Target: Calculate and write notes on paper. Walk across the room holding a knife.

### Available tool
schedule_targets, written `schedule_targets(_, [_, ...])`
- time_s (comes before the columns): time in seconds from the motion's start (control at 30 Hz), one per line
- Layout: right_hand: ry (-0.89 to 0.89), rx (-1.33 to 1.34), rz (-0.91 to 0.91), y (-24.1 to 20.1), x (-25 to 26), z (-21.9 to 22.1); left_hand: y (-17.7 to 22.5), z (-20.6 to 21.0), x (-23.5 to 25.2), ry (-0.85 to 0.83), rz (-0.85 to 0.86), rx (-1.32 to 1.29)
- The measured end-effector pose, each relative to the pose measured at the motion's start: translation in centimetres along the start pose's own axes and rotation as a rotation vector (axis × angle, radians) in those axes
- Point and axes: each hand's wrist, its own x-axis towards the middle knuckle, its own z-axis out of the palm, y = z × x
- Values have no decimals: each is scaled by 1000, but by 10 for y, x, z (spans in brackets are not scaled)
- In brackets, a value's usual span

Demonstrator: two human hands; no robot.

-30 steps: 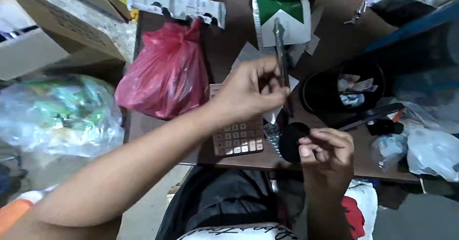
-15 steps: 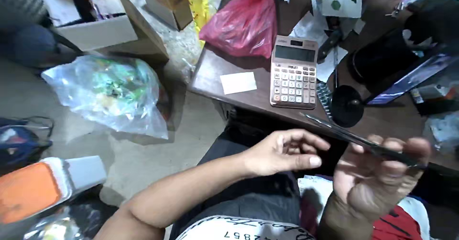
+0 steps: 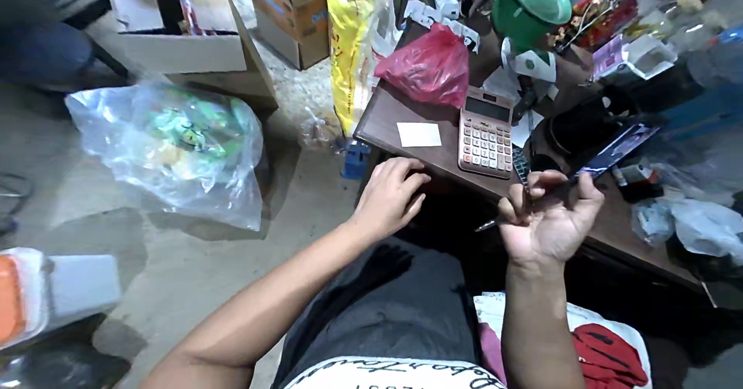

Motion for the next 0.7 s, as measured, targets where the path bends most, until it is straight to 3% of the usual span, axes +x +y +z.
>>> schedule_targets(0.2, [-274, 11, -23, 21, 48, 21, -18, 26, 23, -107, -39, 245])
schedule_targets(0.37, [-86, -113, -32, 57, 94, 44, -34, 32, 9, -84, 10, 327])
schedule_targets(0.53, [-165, -334, -15, 101, 124, 47, -37, 32, -1, -39, 13, 279])
schedule_targets(0.7, [-433, -392, -32, 123, 137, 39, -38, 42, -3, 81, 14, 297])
